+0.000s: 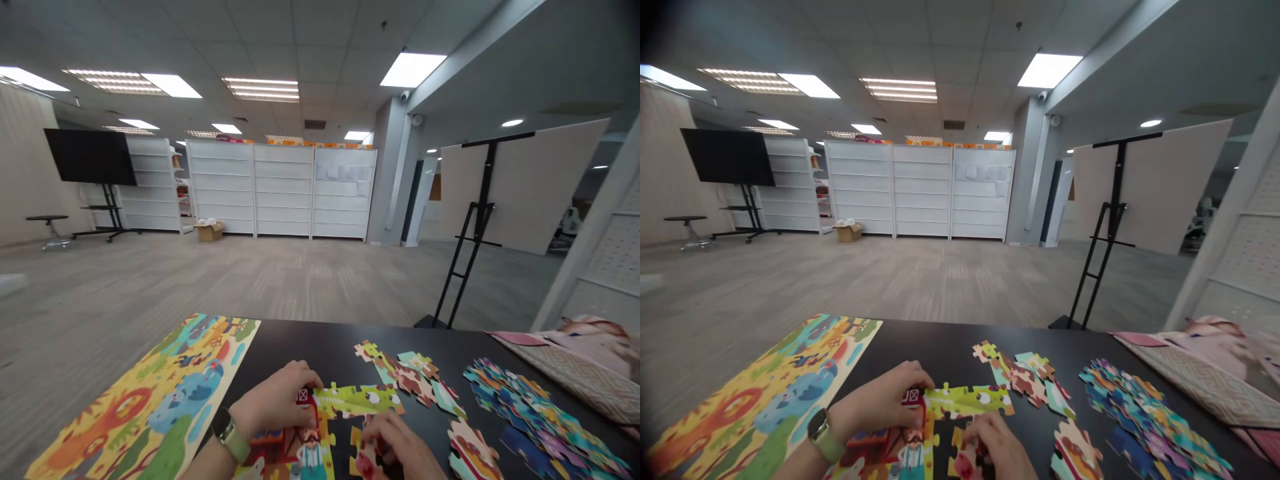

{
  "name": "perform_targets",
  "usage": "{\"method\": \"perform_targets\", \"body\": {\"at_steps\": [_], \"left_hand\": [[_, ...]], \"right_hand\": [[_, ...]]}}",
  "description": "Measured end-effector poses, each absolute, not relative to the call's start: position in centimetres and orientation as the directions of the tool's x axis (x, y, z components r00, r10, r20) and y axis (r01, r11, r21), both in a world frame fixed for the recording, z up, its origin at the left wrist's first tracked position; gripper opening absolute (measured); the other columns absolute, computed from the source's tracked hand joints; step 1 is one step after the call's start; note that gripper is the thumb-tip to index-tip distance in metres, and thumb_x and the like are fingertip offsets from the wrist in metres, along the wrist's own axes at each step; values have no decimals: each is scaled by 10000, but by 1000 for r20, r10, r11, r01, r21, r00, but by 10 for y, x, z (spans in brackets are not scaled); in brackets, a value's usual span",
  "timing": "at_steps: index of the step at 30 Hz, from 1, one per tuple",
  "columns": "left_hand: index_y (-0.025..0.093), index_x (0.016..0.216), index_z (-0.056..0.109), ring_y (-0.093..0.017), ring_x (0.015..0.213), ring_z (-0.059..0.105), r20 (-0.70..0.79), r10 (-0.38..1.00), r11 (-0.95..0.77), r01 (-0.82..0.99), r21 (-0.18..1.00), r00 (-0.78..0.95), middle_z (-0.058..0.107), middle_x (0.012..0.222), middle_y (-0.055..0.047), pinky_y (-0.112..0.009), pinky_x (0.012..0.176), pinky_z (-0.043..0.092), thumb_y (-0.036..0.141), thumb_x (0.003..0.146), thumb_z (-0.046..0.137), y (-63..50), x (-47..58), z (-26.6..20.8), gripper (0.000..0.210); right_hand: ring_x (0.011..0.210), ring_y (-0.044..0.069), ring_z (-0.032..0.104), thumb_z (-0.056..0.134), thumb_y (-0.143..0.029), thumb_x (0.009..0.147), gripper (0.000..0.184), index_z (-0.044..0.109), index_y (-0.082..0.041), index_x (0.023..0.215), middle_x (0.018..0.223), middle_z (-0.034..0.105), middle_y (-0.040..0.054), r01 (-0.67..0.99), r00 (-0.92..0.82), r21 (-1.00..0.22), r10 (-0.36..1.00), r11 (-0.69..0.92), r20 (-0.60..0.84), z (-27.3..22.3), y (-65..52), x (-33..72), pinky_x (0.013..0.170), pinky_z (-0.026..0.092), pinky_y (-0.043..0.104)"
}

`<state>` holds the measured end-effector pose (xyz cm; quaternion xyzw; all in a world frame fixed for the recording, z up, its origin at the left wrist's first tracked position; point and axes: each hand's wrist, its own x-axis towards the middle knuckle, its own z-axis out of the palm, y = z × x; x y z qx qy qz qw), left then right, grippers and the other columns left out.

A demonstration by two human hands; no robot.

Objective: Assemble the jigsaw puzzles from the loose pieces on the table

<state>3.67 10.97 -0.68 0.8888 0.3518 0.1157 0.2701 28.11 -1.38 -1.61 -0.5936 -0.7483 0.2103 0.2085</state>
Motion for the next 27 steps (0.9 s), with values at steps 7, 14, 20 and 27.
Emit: {"method": "perform_targets", "body": {"at_steps": [7,14,20,27], "left_hand": [[248,1139,696,-242,1044,581,21,696,-607,573,550,718,642,1108,-25,-306,924,457,220,686,857,107,39,0,482],[246,1135,700,-249,1032,588,25,680,-623,559,547,733,646,1091,-29,-315,917,469,214,683,871,107,36,6,485],[268,1210,658,-249,1113,527,109,630,-680,478,556,769,591,1194,-37,-354,1021,418,241,767,814,97,48,5,471],[350,1140,702,-267,1225,483,49,566,-697,445,562,823,518,1317,-27,-424,1075,371,239,859,753,89,62,2,306]], "right_hand": [[1064,227,613,550,-46,787,325,742,-218,986,1096,684,75,795,-407,-456,909,400,87,-2,6,257,935,477,312],[1079,221,568,503,-44,845,337,739,-260,952,1105,697,28,793,-527,-338,849,507,39,19,10,263,942,454,346],[1200,246,511,504,-39,834,427,690,-251,1155,1272,663,30,725,-617,-380,787,575,15,18,12,269,1057,417,390],[1068,215,547,413,64,761,498,665,-201,1099,1115,674,61,662,-531,-527,830,532,170,9,10,290,950,461,361]]}}
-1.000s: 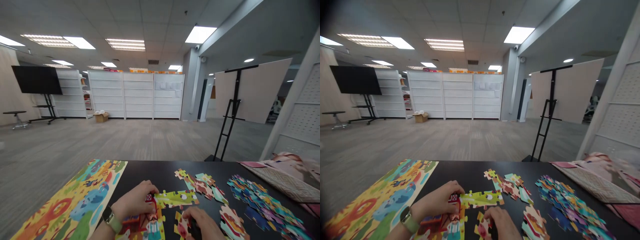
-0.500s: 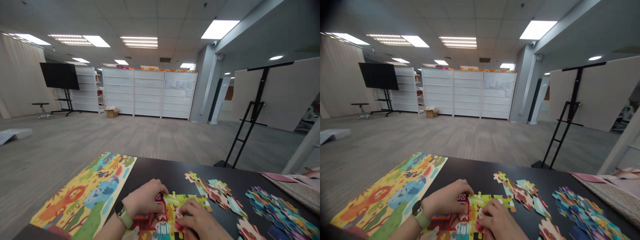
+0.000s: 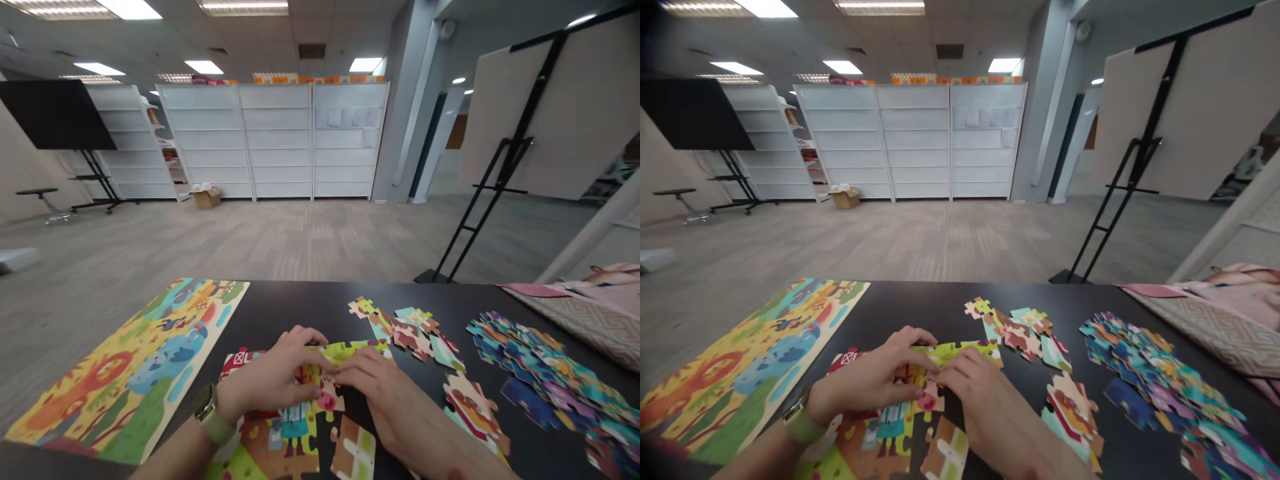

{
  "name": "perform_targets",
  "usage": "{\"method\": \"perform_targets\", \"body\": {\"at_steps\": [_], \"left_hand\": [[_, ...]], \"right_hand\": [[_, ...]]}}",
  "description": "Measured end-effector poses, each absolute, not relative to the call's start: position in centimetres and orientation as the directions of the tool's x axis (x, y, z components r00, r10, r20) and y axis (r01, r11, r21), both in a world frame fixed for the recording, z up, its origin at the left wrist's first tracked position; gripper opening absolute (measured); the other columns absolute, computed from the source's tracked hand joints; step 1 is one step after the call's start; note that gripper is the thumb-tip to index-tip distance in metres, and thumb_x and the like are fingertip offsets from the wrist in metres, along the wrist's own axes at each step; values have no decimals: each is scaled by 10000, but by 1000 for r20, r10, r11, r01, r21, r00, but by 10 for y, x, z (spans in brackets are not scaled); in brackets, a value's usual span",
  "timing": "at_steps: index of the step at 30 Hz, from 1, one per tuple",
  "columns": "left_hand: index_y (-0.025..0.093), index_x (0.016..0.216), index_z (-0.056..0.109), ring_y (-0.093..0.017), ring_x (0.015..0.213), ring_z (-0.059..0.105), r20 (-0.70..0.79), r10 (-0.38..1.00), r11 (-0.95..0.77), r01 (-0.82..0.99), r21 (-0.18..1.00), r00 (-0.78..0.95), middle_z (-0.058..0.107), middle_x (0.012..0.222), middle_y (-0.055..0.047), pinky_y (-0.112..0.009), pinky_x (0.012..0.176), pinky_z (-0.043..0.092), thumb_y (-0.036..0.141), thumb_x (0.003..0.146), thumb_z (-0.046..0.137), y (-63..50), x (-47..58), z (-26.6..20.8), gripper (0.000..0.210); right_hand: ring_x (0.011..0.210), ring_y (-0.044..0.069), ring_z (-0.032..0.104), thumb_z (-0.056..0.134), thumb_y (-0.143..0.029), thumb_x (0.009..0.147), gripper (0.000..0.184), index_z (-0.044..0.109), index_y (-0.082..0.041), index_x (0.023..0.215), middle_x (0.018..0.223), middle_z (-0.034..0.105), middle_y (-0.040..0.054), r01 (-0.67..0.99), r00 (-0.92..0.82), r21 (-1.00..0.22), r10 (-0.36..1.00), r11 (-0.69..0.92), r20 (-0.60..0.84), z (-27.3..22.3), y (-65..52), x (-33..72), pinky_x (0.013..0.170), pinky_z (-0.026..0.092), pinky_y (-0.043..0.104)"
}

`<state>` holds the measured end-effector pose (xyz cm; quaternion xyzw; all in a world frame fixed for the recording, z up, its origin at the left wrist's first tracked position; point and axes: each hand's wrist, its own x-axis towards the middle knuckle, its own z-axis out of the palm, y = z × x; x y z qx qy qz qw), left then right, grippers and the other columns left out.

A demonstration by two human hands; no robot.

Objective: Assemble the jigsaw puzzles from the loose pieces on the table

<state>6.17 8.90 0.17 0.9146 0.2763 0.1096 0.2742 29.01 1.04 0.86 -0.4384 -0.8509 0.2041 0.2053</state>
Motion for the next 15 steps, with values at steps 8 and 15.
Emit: {"method": "perform_targets", "body": {"at_steps": [8,15], "left_hand": [[393,1061,765,-266,1244,480,5,559,-697,467,544,829,524,1337,-11,-412,1084,353,259,907,708,90,64,4,213],[387,1039,778,-273,1251,485,10,559,-700,466,542,829,550,1331,-8,-409,1093,354,264,903,721,90,66,3,192]], "right_hand": [[946,193,599,622,-161,838,154,683,-239,957,981,646,12,678,-532,-623,845,390,-50,26,-1,305,861,458,303],[974,240,593,754,-322,755,276,695,-243,1012,1027,633,37,741,-537,-564,826,365,-171,25,-13,294,835,441,316]]}}
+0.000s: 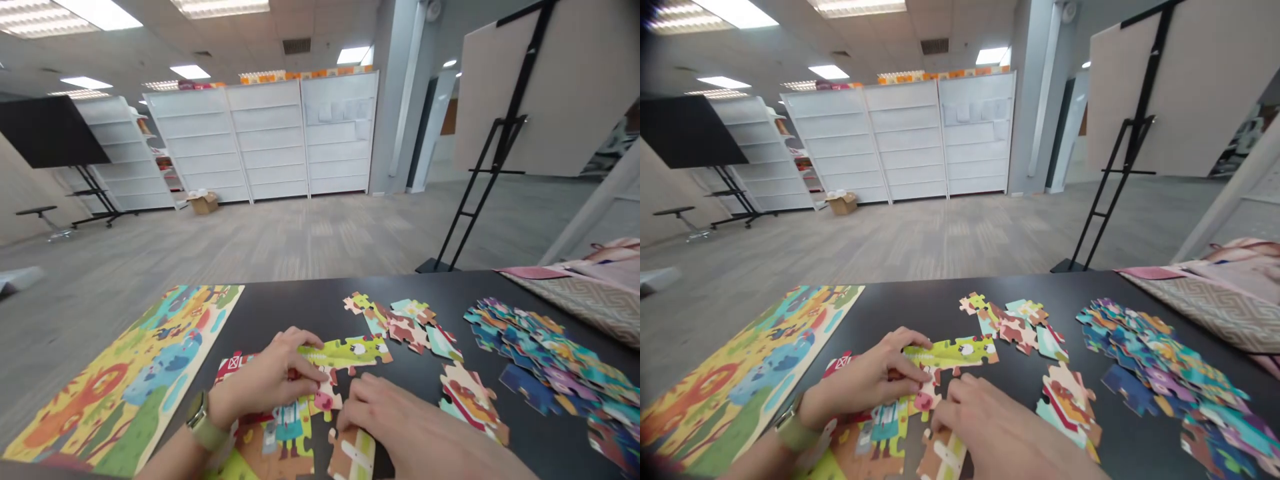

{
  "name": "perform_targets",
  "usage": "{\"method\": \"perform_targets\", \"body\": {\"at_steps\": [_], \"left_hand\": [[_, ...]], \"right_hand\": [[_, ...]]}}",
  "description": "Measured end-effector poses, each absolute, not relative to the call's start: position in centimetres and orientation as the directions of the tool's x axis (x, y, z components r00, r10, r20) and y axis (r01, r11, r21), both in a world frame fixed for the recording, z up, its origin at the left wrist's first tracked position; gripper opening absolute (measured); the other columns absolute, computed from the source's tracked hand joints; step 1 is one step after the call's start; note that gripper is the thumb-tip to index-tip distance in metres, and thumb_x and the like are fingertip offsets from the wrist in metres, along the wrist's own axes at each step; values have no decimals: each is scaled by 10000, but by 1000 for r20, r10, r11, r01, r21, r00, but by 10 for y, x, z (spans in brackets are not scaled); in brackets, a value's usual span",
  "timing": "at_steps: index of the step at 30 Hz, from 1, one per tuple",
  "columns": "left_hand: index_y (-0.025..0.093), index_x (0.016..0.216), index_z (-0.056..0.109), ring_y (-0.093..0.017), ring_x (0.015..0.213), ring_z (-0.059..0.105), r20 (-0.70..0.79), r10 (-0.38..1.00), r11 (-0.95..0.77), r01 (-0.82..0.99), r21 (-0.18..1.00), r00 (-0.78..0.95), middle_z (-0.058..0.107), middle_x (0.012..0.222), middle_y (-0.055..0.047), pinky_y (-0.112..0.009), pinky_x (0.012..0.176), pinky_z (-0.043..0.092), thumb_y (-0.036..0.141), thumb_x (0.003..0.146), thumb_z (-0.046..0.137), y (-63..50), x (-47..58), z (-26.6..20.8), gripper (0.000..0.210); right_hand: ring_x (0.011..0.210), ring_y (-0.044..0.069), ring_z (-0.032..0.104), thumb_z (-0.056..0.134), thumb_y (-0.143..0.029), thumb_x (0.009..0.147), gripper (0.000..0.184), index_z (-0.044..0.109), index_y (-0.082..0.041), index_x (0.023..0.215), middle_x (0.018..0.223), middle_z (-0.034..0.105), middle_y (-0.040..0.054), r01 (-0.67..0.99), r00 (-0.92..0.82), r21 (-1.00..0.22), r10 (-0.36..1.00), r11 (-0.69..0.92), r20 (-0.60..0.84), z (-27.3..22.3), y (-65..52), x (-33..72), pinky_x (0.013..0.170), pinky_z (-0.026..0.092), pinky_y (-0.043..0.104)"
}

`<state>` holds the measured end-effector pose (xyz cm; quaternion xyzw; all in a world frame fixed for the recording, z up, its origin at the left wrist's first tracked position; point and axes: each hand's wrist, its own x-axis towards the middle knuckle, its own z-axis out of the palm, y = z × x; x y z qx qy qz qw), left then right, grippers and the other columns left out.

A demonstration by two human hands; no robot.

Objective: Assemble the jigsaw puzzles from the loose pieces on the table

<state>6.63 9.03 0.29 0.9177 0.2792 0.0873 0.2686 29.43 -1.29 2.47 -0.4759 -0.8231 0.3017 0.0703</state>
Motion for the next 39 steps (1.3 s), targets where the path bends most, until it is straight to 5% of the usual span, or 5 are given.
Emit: {"method": "perform_targets", "body": {"at_steps": [21,26,30,36,39], "left_hand": [[381,1040,774,-250,1207,508,64,561,-726,453,518,825,560,1325,5,-390,1067,365,157,896,656,90,64,-1,291],[331,974,775,-279,1194,510,16,600,-681,500,535,800,565,1307,-23,-418,1063,366,432,864,754,86,69,-1,150],[316,939,758,-276,1209,502,-9,608,-654,507,560,794,556,1310,-22,-394,1039,387,455,857,761,87,72,-2,161],[300,934,732,-277,1220,506,-12,599,-649,495,578,800,544,1326,-14,-396,1050,389,397,871,742,87,66,-2,116],[311,958,737,-262,1231,506,13,594,-657,476,584,804,548,1324,-8,-378,1055,387,274,897,690,87,63,-1,86]], "right_hand": [[925,212,626,761,-338,705,262,649,-254,926,1030,634,-3,743,-490,-606,848,284,-203,21,-8,303,779,444,279],[823,196,604,873,-400,567,423,626,-245,873,937,643,-29,839,-355,-510,902,191,-245,24,-1,315,621,365,243],[729,179,572,872,-401,548,391,628,-228,799,835,635,-27,913,-209,-400,937,84,-280,33,6,337,534,294,237],[886,211,613,570,-249,860,128,688,-228,902,912,655,21,913,-89,-407,989,33,-120,42,-25,364,781,425,310],[980,243,600,661,-266,780,198,701,-239,972,1024,644,37,886,-99,-463,977,0,-189,42,-52,361,876,446,349]]}}
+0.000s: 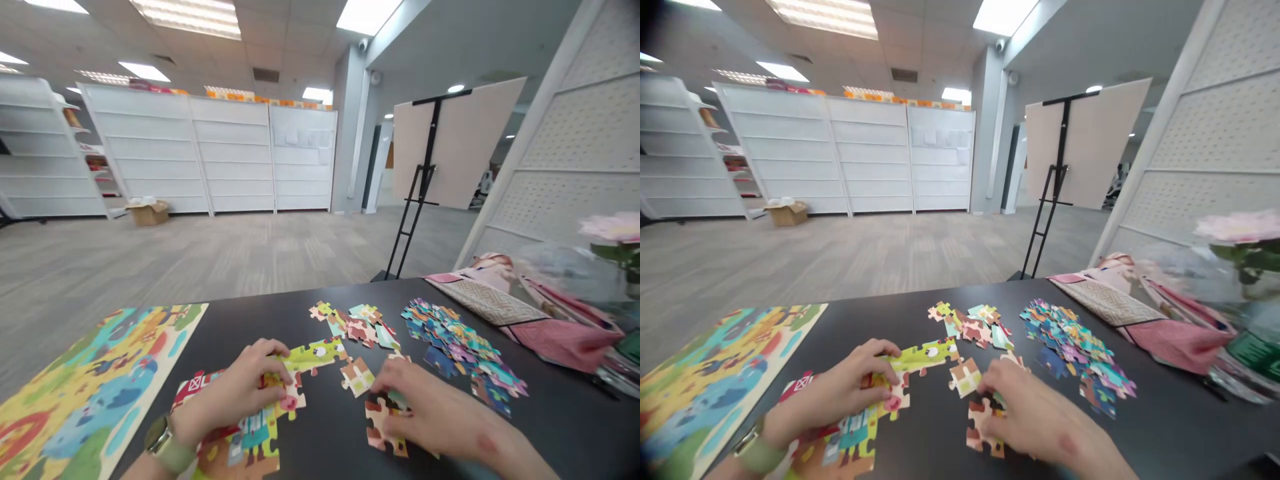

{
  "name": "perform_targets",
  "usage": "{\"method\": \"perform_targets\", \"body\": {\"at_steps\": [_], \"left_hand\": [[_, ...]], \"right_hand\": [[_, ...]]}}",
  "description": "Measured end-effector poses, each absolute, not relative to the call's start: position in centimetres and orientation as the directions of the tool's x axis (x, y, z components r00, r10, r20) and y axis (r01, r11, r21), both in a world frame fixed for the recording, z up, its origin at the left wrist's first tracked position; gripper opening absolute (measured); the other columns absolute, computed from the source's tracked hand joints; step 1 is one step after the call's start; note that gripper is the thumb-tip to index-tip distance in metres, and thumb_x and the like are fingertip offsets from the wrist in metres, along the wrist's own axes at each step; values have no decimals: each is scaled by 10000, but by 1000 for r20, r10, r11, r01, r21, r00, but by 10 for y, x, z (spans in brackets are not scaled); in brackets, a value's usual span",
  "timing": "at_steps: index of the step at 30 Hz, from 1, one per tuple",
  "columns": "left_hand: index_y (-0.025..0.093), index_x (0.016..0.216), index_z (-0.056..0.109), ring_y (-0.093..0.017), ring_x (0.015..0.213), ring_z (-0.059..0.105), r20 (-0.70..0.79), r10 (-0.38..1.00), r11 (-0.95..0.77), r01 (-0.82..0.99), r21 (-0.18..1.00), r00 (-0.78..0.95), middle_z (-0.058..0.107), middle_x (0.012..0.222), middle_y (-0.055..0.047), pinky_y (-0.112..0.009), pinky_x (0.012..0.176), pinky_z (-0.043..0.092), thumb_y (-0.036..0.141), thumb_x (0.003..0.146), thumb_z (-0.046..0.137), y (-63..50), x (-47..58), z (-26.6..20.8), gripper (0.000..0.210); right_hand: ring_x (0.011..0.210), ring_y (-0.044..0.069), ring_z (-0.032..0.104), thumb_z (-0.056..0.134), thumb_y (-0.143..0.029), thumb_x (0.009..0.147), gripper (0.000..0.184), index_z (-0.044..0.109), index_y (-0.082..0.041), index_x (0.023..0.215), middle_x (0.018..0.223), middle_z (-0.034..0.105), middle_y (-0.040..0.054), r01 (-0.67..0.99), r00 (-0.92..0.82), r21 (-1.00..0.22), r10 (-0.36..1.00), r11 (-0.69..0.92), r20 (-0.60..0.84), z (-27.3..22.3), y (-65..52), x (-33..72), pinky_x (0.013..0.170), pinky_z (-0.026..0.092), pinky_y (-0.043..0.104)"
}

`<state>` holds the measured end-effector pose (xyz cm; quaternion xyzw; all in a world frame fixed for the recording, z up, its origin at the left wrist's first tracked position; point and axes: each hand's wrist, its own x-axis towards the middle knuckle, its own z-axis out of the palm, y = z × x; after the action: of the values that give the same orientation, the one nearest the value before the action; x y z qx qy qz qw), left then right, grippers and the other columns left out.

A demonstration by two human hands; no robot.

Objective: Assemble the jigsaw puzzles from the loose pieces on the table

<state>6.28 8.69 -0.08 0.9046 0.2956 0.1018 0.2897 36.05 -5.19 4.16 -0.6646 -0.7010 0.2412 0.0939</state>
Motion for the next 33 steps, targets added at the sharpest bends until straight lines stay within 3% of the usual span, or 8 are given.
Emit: {"method": "perform_targets", "body": {"at_steps": [5,11,15,19,22,24,29,33], "left_hand": [[311,987,750,-259,1187,536,56,566,-694,440,570,822,580,1273,-20,-386,1037,396,229,910,652,87,59,2,150],[319,970,763,-244,1122,573,120,563,-733,427,529,818,619,1224,-6,-367,1004,412,215,873,705,89,58,0,153],[330,957,770,-239,1098,591,142,554,-749,417,515,820,635,1205,1,-354,987,420,239,861,728,92,57,-2,139],[337,966,770,-243,1104,588,160,544,-761,404,507,824,632,1214,5,-359,989,416,265,877,719,94,56,-4,125],[342,979,768,-237,1096,593,169,535,-774,399,492,828,635,1220,11,-353,984,421,258,878,720,95,55,-6,140],[339,981,767,-236,1096,596,172,531,-781,401,479,830,636,1229,12,-354,990,421,250,879,714,97,55,-8,145],[330,968,760,-225,1098,601,163,533,-785,413,461,830,635,1237,24,-350,988,427,254,885,703,100,54,-11,126],[326,976,753,-229,1116,589,147,533,-779,415,470,833,622,1253,21,-359,994,412,256,904,684,100,54,-12,123]], "right_hand": [[1136,293,532,698,-170,656,359,679,-230,1010,1158,611,71,906,-92,-424,974,-4,-206,38,-73,347,1027,388,426],[945,227,606,644,-198,715,279,615,-251,987,1056,634,31,894,-122,-447,972,20,-202,28,-64,330,831,479,318],[965,223,607,661,-195,707,296,645,-246,999,1053,623,38,863,-146,-498,985,78,-97,24,-48,304,856,463,299],[744,179,576,570,-264,798,88,624,-211,844,758,569,-2,717,-169,-697,975,20,-146,23,-26,277,688,452,282],[635,145,553,617,-401,779,215,535,-208,826,683,518,-39,431,-276,-897,932,-97,-234,18,-7,265,602,458,256],[591,132,557,659,-422,743,286,520,-214,880,678,508,-59,348,-316,-923,905,-167,-283,11,5,261,579,476,252],[540,111,528,625,-342,792,171,616,-192,874,653,529,-50,531,-324,-843,899,-85,-295,-4,17,261,524,416,223],[669,158,588,558,-350,891,193,695,-218,923,742,650,2,673,-352,-738,902,57,-251,-4,10,270,597,431,247]]}}
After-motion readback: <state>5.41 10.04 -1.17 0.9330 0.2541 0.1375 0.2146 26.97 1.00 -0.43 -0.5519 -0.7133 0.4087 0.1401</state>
